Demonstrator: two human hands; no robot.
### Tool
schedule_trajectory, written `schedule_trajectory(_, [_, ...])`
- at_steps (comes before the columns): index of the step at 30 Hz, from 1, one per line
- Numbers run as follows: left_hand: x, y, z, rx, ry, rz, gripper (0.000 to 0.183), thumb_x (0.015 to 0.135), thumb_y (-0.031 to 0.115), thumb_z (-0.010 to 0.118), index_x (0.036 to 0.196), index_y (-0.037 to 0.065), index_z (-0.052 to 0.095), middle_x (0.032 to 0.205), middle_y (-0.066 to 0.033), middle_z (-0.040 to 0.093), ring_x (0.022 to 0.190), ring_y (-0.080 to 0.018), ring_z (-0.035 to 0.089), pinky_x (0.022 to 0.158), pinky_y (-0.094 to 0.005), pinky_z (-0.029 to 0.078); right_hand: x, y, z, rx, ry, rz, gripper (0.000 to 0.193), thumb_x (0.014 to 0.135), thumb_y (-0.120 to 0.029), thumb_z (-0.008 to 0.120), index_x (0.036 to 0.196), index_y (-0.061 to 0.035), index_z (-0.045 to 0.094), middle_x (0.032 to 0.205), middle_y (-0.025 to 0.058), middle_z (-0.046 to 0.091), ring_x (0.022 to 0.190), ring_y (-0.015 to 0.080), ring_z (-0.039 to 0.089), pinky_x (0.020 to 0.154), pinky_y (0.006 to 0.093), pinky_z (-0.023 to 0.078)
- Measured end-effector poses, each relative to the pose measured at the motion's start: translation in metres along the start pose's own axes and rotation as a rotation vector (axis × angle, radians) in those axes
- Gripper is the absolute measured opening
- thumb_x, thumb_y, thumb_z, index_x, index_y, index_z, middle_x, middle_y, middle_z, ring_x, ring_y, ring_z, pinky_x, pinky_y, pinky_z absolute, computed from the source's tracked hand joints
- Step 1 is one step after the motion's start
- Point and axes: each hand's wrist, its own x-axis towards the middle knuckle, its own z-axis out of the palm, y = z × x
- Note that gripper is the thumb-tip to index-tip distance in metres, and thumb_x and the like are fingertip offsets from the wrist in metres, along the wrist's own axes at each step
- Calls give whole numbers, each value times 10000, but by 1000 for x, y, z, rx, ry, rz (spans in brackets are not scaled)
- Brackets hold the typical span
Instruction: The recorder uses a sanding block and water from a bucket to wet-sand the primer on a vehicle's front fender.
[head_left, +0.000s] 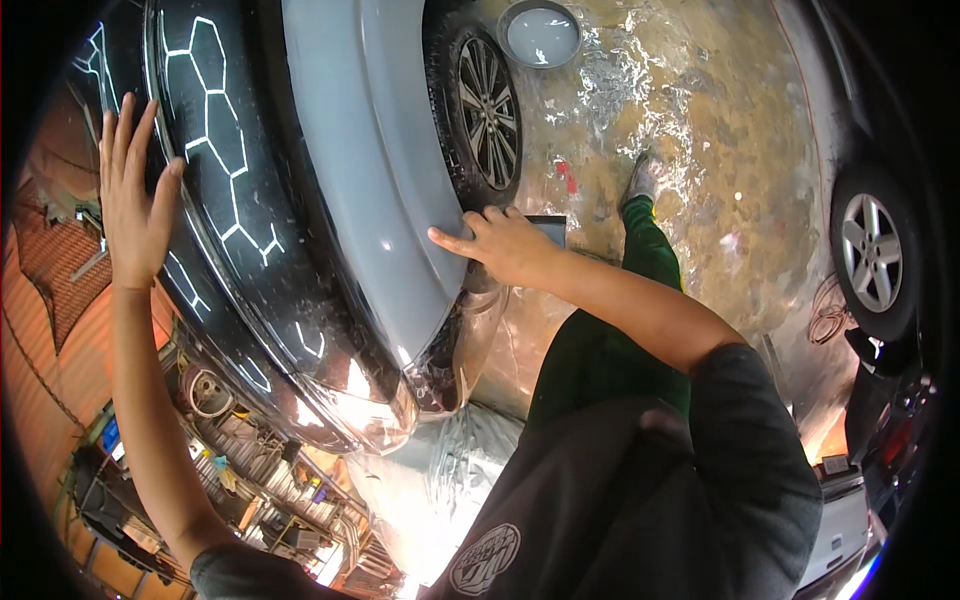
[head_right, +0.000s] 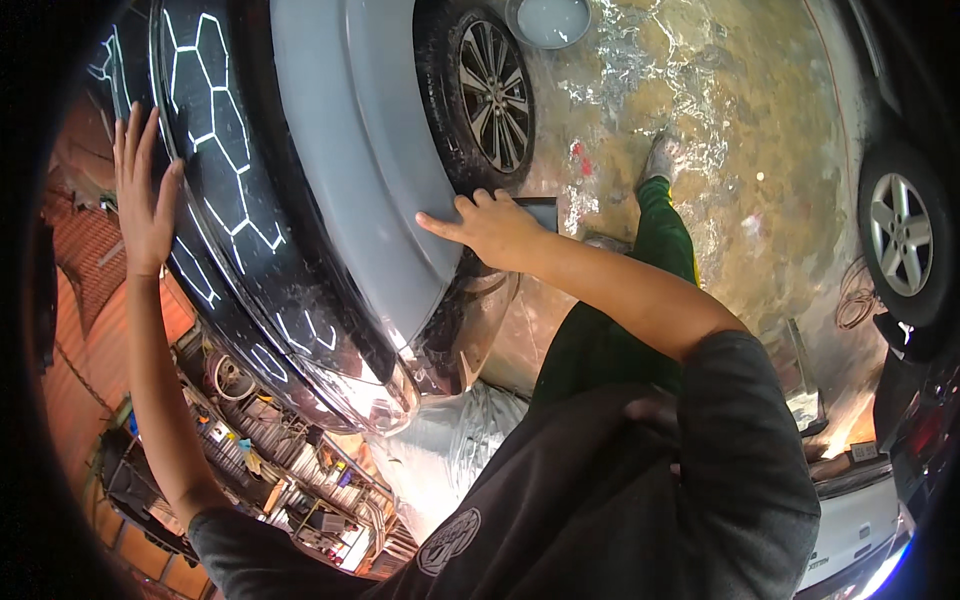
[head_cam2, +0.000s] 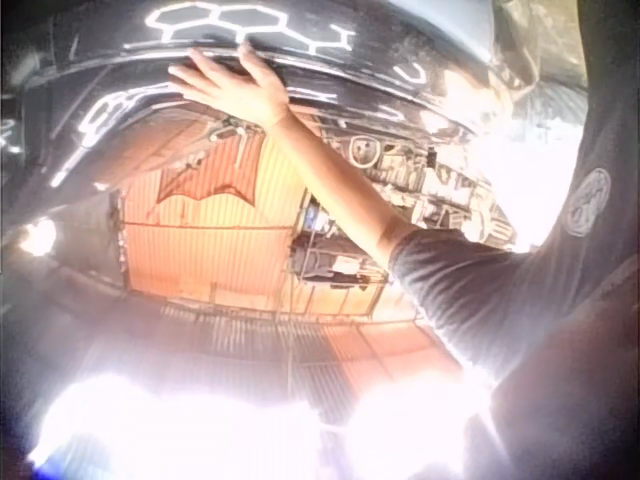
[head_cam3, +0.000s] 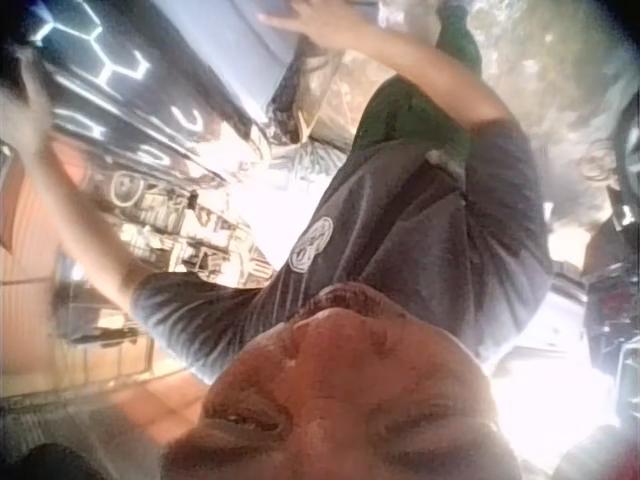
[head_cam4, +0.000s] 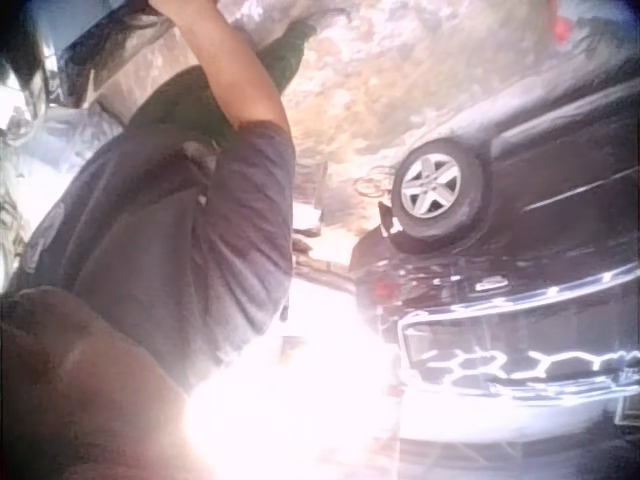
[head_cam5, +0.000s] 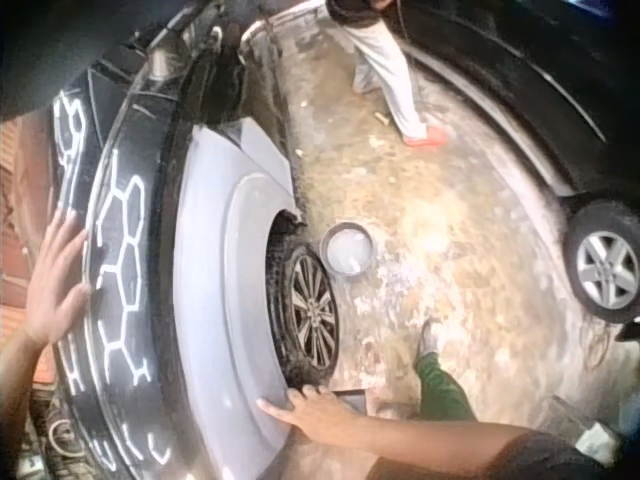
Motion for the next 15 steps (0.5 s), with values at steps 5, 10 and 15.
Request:
schedule_trajectory(5, [-2,-3,7,49,101,30,580,1010,382,580,1544,189,463,1658,-68,334,1561,-328,206,1257,-470,191,-23,-15,53,12,82,-22,917,903,-95,642,1643,-372,177,1322,219,553,1120,391,582,964,505,486])
schedule_trajectory(10, [-4,-5,9,38,110,53,583,1013,389,575,1549,192,457,1661,-67,329,1562,-328,201,1256,-469,192,-40,-32,84,47,51,16,924,909,-103,635,1649,-359,146,1259,214,572,1110,398,592,950,511,489])
schedule_trajectory(15, [-5,-10,11,29,116,51,588,1011,396,576,1547,186,457,1658,-70,335,1560,-327,209,1258,-467,186,-51,-47,102,158,-55,63,924,902,-112,635,1650,-349,147,1245,218,571,1130,414,589,944,524,495])
